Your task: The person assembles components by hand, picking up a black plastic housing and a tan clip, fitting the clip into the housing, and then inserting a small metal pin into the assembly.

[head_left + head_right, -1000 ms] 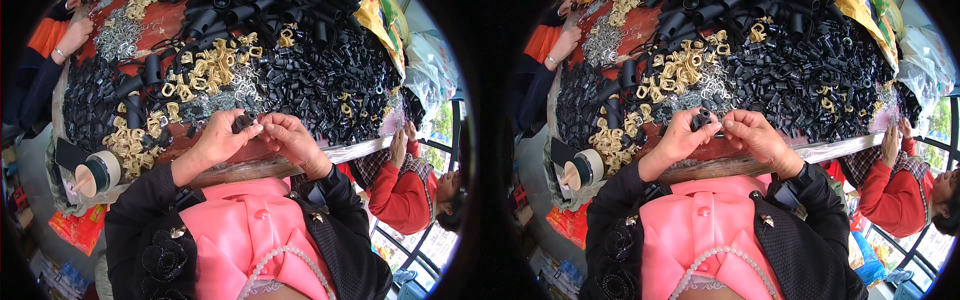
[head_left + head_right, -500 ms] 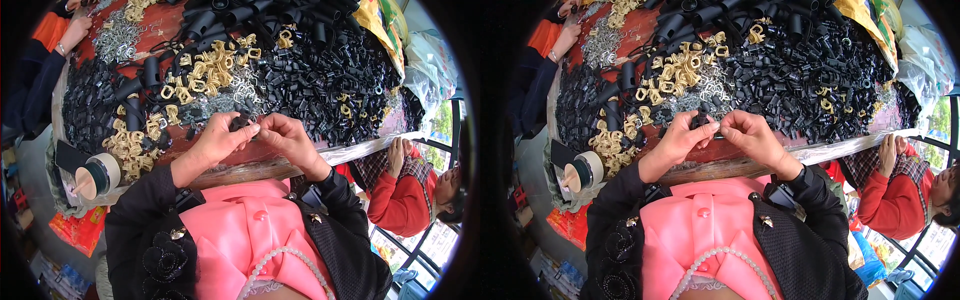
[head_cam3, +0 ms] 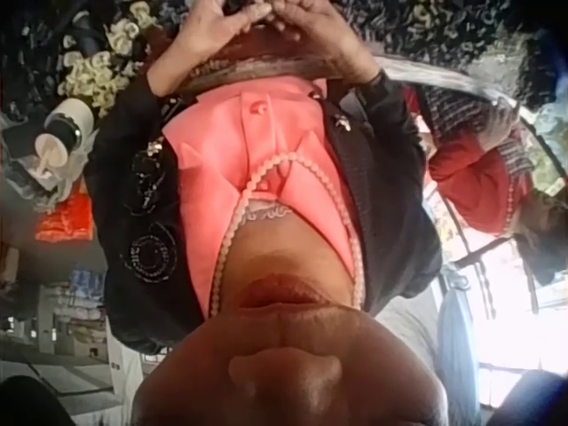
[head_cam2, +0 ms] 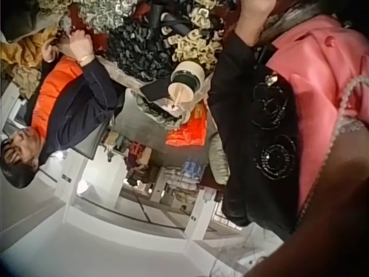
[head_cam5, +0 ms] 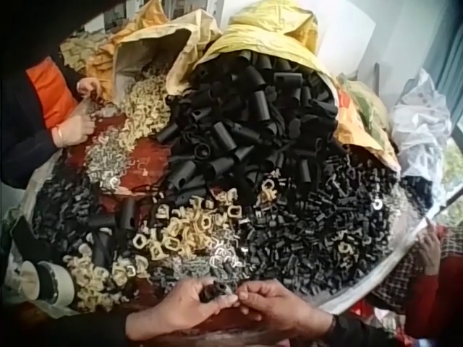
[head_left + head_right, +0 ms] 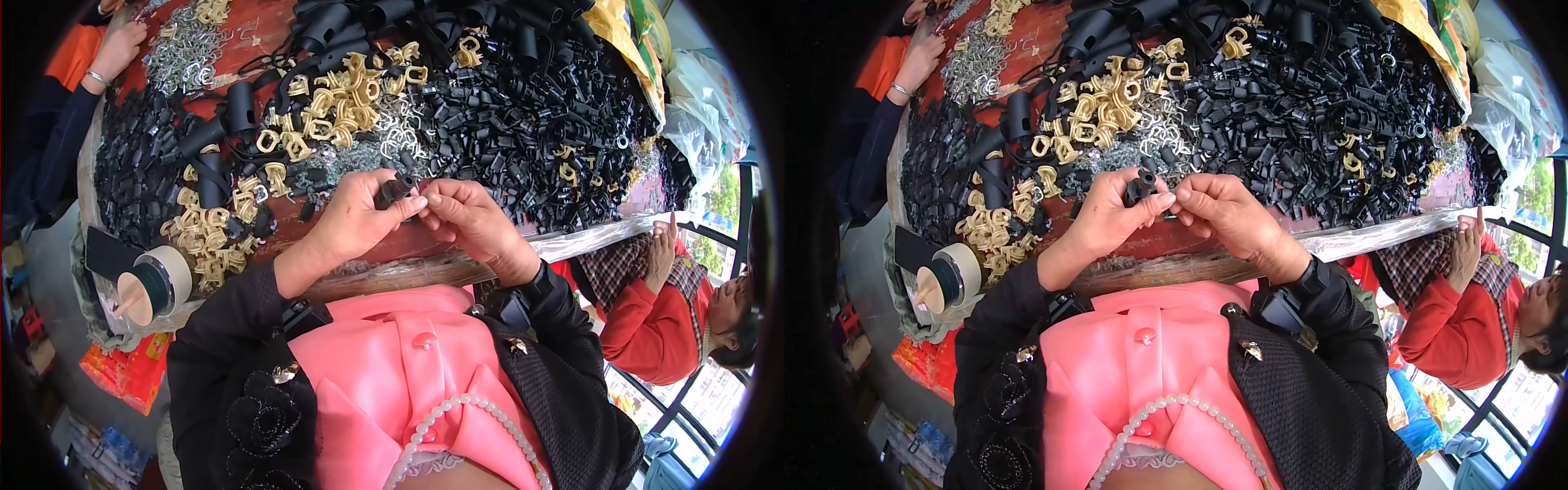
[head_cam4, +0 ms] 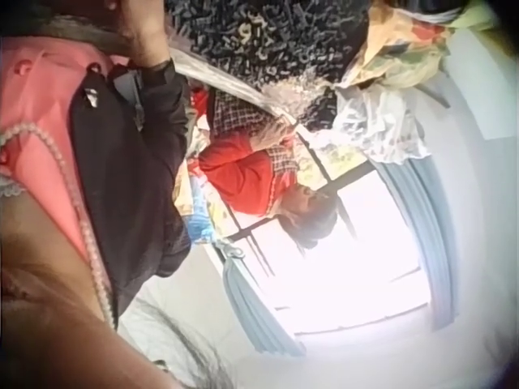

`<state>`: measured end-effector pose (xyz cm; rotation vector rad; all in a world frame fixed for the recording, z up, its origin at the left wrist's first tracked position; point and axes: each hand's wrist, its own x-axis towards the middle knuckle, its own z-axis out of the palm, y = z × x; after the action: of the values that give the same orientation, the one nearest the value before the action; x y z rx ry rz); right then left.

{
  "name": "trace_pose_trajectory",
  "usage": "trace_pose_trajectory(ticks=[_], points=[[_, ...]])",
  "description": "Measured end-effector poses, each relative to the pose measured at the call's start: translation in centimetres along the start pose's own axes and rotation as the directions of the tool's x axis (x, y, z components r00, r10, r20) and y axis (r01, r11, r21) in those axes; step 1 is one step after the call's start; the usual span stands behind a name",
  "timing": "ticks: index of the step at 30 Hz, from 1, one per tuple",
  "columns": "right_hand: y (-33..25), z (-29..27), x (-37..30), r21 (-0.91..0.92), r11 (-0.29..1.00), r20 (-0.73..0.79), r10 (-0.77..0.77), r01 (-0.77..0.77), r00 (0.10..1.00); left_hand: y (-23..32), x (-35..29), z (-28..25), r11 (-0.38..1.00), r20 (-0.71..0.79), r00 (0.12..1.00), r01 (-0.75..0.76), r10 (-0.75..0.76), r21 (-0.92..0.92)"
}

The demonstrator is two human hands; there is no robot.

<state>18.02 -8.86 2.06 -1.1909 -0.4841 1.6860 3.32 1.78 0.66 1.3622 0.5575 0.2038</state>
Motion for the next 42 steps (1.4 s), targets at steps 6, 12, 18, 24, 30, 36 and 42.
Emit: trace_pose_trajectory(ticks=[6, 12, 18, 24, 30, 36, 42], points=[[0.4, 0.0, 0.3, 0.072, 0.997, -0.011, -0.012, 0.013, 1.0, 0.2, 0.2, -0.1, 0.998, -0.023, 1.0, 0.021, -0.019, 0.067], [0.0, -0.2, -0.1, -0.385, 0.896, -0.164, -0.303, 0.222, 0.939, 0.4, 0.1, -0.2, 0.985, -0.063, 0.993, 0.093, -0.102, -0.142], [-0.4, -0.2, -0.8, -0.457, 0.846, -0.125, -0.365, 0.273, 0.923, 0.4, 0.0, -0.2, 0.887, 0.099, 0.989, 0.146, -0.114, -0.438], [-1.3, 1.1, -1.3, -0.732, 0.529, 0.034, -0.6, 0.429, 0.799, 1.1, -0.3, 0.0, 0.678, 0.287, 0.938, 0.339, -0.193, -0.652], [-1.9, 2.0, -1.7, -0.899, 0.104, 0.234, -0.706, 0.425, 0.669, -0.2, -0.6, 0.1, 0.683, 0.305, 0.933, 0.349, -0.191, -0.641], [-2.0, 2.0, -1.8, -0.933, 0.006, 0.275, -0.631, 0.359, 0.725, -0.1, -0.7, 0.6, 0.724, 0.311, 0.925, 0.366, -0.217, -0.585], [-2.0, 2.3, -1.7, -0.945, -0.008, 0.269, -0.585, 0.326, 0.765, 0.6, -1.0, 0.8, 0.751, 0.332, 0.912, 0.391, -0.239, -0.533]])
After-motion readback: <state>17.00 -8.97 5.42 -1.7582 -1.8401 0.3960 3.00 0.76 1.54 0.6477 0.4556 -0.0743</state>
